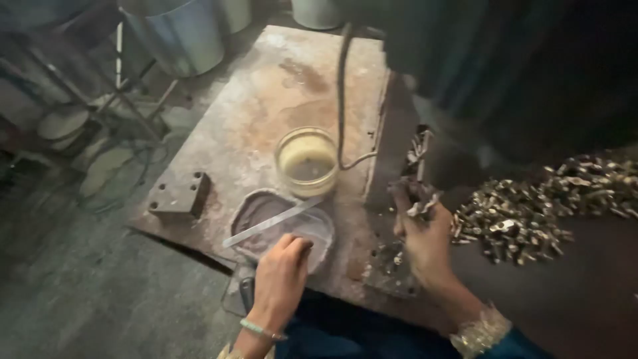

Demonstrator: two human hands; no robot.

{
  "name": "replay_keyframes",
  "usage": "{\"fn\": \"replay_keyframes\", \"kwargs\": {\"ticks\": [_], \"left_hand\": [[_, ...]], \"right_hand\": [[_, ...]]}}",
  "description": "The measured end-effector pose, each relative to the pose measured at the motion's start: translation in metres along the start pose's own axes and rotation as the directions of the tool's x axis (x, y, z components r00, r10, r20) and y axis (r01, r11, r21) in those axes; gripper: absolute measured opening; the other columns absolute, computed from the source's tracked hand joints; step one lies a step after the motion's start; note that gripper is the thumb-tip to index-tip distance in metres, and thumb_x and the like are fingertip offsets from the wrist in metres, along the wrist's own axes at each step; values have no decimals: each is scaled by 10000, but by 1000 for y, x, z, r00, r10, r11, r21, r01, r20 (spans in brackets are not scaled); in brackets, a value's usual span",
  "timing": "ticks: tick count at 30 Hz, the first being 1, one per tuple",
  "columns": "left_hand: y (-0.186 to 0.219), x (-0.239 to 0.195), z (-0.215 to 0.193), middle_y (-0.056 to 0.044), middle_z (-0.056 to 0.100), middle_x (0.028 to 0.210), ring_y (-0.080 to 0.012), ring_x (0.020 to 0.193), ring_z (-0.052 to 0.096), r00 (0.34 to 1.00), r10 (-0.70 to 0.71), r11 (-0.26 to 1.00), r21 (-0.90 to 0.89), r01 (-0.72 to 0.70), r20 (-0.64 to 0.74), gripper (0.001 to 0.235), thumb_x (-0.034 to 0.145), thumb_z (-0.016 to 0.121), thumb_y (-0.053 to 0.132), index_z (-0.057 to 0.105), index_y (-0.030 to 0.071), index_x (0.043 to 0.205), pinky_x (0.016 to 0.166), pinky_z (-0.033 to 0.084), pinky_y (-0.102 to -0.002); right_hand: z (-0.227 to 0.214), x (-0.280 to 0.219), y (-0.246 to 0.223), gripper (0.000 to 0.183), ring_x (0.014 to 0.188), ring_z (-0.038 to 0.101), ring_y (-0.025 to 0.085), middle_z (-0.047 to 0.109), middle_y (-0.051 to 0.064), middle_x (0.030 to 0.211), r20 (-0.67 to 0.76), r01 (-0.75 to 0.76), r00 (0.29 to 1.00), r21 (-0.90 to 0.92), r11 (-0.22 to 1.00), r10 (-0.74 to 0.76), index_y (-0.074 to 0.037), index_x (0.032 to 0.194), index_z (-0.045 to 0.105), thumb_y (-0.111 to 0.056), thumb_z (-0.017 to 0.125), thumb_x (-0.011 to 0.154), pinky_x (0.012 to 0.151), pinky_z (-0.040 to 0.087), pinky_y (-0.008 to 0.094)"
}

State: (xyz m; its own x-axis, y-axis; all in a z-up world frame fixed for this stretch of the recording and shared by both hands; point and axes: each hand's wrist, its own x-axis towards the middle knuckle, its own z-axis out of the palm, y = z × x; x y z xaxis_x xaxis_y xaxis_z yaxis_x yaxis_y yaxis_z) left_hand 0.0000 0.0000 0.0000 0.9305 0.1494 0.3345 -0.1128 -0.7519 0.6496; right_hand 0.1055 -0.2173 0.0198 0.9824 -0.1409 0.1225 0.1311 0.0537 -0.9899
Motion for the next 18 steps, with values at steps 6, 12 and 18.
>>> {"fn": "replay_keyframes", "kwargs": {"ticks": [6,12,18], "left_hand": [[-19,8,29,-144,669,941,-399,828,668,994,-18,997,75,10,105,169,801,674,59,725,91,959,697,528,-504],[-35,11,31,-99,787,891,-221,817,790,984,-173,942,-285,179,47,136,805,779,87,793,76,940,735,613,-325],[-41,-10,37,-49,809,912,-73,818,737,884,-322,522,-715,465,340,173,829,801,66,791,-19,980,743,581,-240]], "right_hand": [[-8,1,12,194,511,510,98,558,4,623,53,35,998,53,998,-37,-2,1023,663,-185,714,984,478,411,288],[-6,-1,5,167,504,481,80,549,-9,623,79,11,997,63,998,-16,-21,1040,684,-174,705,975,474,374,269],[-6,1,10,158,499,477,79,553,-8,613,59,77,995,-4,997,-76,-18,1052,701,-166,690,998,467,361,259]]}}
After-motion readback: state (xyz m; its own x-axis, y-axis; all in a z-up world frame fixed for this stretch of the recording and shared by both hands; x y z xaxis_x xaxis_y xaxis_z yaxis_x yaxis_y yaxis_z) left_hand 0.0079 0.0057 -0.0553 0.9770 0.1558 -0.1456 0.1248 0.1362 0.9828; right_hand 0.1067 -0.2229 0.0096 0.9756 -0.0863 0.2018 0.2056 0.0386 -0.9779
